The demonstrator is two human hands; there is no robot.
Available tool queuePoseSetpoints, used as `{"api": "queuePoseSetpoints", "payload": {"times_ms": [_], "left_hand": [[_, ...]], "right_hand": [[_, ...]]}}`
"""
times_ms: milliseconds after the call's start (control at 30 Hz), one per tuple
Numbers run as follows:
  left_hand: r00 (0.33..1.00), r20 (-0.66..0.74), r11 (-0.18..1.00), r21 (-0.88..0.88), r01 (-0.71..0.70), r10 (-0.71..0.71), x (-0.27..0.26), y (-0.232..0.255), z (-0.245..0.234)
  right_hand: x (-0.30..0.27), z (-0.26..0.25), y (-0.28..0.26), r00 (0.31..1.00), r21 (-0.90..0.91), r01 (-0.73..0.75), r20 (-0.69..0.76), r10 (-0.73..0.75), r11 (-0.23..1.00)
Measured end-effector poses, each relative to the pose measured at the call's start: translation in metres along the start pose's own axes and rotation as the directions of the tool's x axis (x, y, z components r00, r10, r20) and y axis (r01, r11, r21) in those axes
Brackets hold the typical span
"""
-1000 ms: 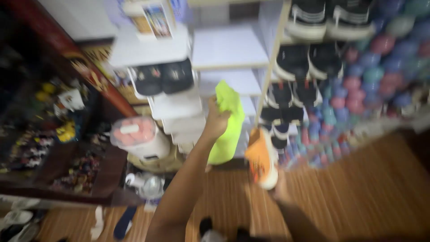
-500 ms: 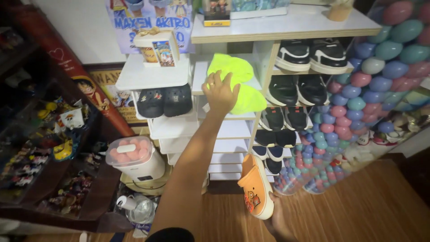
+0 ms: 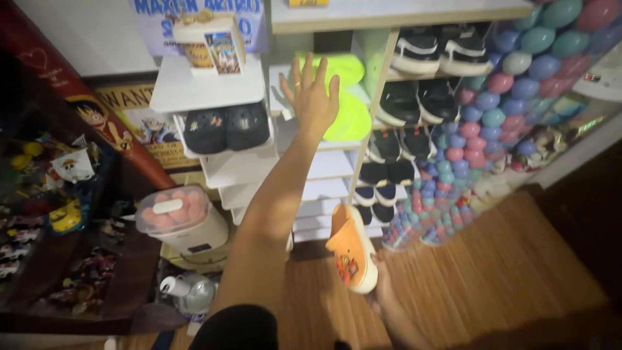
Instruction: Picking up various shoes from the floor, wiping some with a cloth, and placing them into a white shoe rack.
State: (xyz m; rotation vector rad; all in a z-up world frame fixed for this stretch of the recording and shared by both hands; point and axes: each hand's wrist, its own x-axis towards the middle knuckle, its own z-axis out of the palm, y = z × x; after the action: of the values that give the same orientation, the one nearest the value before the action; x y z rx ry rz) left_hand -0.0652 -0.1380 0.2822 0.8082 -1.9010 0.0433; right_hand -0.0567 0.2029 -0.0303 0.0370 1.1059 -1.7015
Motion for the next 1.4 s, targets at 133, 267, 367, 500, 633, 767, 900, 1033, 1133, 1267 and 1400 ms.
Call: {"api": "queuePoseSetpoints", "payload": {"times_ms": [133,267,367,500,633,767,900,1033,1133,1267,1400], "left_hand": [[0.999,-0.036,0.973,-0.232,0.018,-0.027,-0.106,-0.039,-0.064],[0.920,0.312,0.837,-0.415,0.357,-0.237,-0.275,-0.128,-0.083],[0.578,0.721,0.474,-0.383,0.793,-0.383,-0.383,-0.176,-0.136],[-0.132,0.958,-0.172,0.090,0.981,-0.256,-0.441,-0.213,-0.199],[-0.024,0.972,-0.238,-0.032,0.971,-0.232,-0.524,-0.275,-0.195],[0.086,0.957,-0.381,-0.191,0.905,-0.277,-0.571,-0.318,-0.179],[-0.033,0.930,-0.442,-0.143,0.885,-0.366,-0.620,-0.348,-0.152],[-0.126,0.882,-0.426,-0.091,0.900,-0.454,-0.672,-0.369,-0.114],[-0.247,0.827,-0.354,0.062,0.933,-0.506,-0.727,-0.391,-0.075],[-0.109,0.788,-0.384,-0.170,0.908,-0.606,-0.827,-0.431,-0.002],[-0.150,0.807,-0.455,-0.159,0.876,-0.572,-0.889,-0.467,0.046]], "right_hand": [[0.005,0.009,0.043,0.998,0.061,0.037,-0.045,-0.034,0.997],[-0.017,0.072,0.088,0.994,0.170,0.029,0.096,-0.046,0.985],[-0.051,0.135,0.128,0.984,0.239,-0.029,0.176,-0.014,0.971],[-0.019,0.143,0.211,0.950,0.232,-0.082,0.311,0.006,0.969],[-0.015,0.167,0.273,0.947,0.180,-0.182,0.298,0.123,0.967],[0.018,0.151,0.327,0.937,-0.133,-0.304,0.136,0.321,0.943],[0.064,0.114,0.387,0.918,-0.128,-0.359,0.131,0.374,0.925],[0.099,0.098,0.426,0.953,-0.299,-0.266,0.061,0.297,0.916],[0.146,0.060,0.474,0.953,-0.335,-0.304,-0.121,0.279,0.892],[0.204,0.011,0.534,0.926,-0.515,-0.377,-0.223,0.305,0.770],[0.270,-0.074,0.614,0.944,-0.366,-0.313,-0.023,0.328,0.876]]}}
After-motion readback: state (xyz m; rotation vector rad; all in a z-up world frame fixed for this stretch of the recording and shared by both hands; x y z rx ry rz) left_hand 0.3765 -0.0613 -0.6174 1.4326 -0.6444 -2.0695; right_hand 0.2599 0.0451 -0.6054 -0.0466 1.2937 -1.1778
